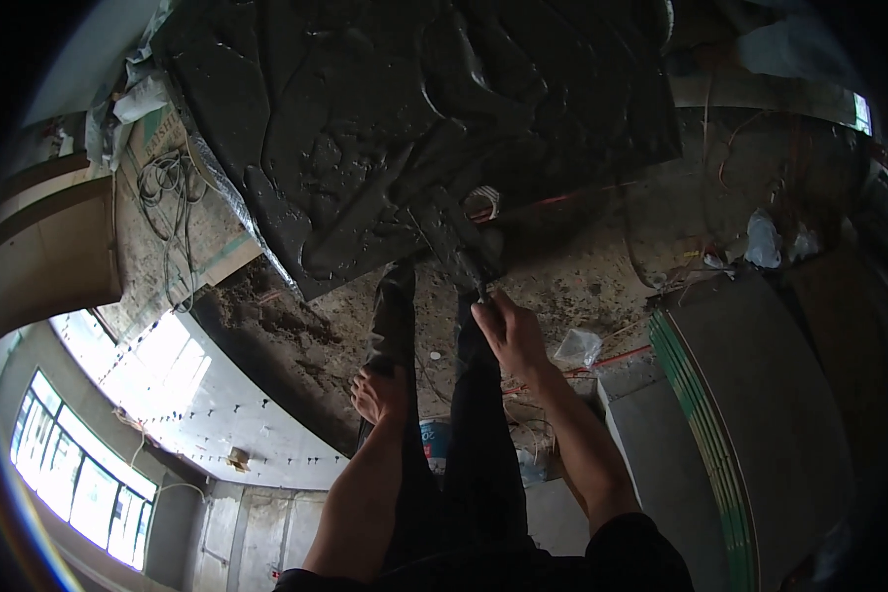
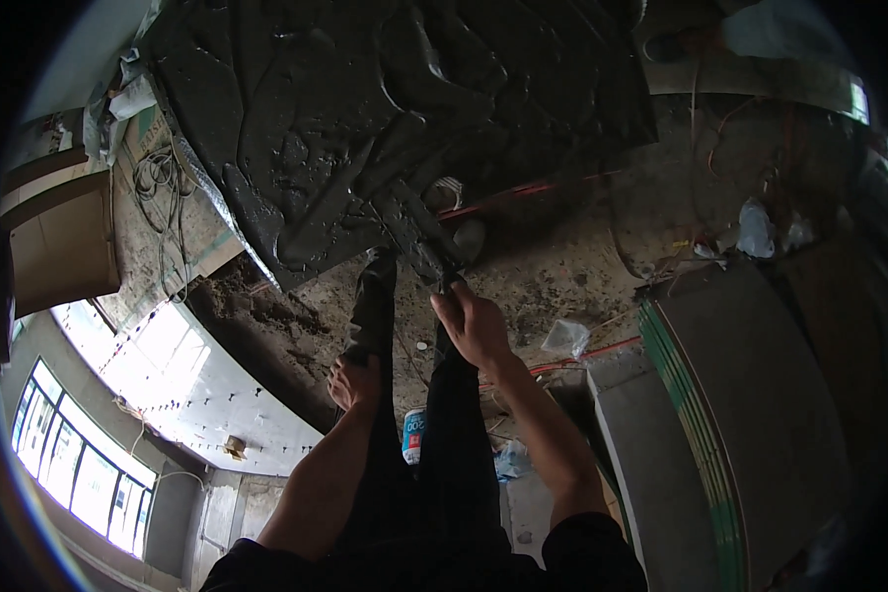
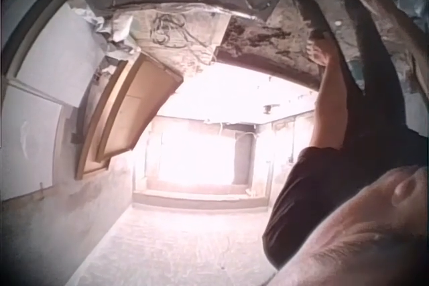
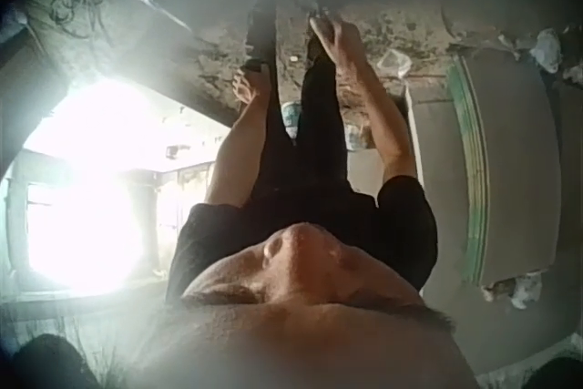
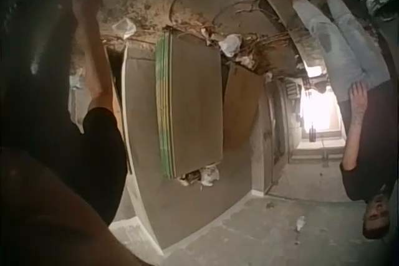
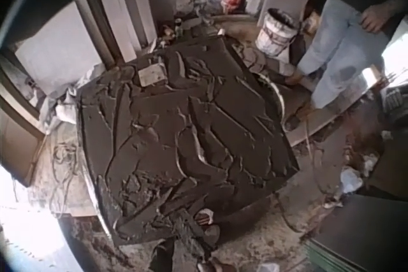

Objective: Spreading mortar onto the back of a large ceramic tile using a trowel.

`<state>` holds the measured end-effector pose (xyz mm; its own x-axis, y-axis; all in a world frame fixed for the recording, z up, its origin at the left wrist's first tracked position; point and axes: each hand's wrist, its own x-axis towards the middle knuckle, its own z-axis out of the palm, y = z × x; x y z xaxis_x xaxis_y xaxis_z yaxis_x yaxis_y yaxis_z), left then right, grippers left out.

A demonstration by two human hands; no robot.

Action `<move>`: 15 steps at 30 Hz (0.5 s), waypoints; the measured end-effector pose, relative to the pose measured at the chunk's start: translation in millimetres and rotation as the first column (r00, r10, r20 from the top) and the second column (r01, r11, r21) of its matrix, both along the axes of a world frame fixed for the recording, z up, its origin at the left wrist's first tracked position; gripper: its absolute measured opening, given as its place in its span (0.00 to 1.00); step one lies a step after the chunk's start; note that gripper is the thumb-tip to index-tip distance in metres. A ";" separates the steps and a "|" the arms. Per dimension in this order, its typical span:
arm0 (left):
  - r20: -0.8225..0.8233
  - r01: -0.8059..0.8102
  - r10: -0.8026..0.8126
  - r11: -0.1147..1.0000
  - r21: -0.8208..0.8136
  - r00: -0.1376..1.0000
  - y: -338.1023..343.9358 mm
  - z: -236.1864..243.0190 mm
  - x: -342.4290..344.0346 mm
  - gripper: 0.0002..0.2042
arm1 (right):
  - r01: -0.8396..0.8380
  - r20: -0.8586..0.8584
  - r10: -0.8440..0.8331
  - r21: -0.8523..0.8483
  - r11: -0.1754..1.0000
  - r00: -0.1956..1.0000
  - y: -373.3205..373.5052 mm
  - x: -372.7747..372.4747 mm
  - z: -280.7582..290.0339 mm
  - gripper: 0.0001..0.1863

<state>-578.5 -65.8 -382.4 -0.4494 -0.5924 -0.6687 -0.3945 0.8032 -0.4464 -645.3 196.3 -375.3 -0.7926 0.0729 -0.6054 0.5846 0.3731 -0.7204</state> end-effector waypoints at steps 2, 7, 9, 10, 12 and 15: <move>-0.004 0.009 -0.009 1.000 0.012 1.000 2.8 -2.0 0.5 0.32 | 0.015 -0.014 -0.015 0.009 1.000 1.000 12.9 -13.5 14.2 0.16; -0.012 0.037 -0.037 0.999 0.010 0.999 -1.7 -3.6 1.4 0.32 | 0.765 0.363 -0.676 -0.380 0.520 0.641 25.4 -10.2 8.8 0.20; -0.016 0.048 -0.048 0.999 0.011 0.999 -0.3 -6.1 1.9 0.32 | 0.833 0.414 -0.757 -0.462 0.304 0.506 30.5 -0.2 -1.8 0.21; -0.010 0.054 -0.054 0.999 0.001 0.999 -1.1 -3.5 3.6 0.32 | 0.836 0.420 -0.756 -0.461 0.299 0.502 29.2 1.7 -2.0 0.21; -0.011 0.069 -0.069 0.998 -0.007 0.998 -2.7 -4.8 3.0 0.32 | 0.792 0.425 -0.686 -0.469 0.391 0.591 24.7 4.1 -4.1 0.22; -0.022 0.081 -0.081 0.997 0.003 0.996 -0.8 -1.7 3.4 0.32 | 0.731 0.463 -0.570 -0.497 0.468 0.679 3.1 6.1 -8.1 0.20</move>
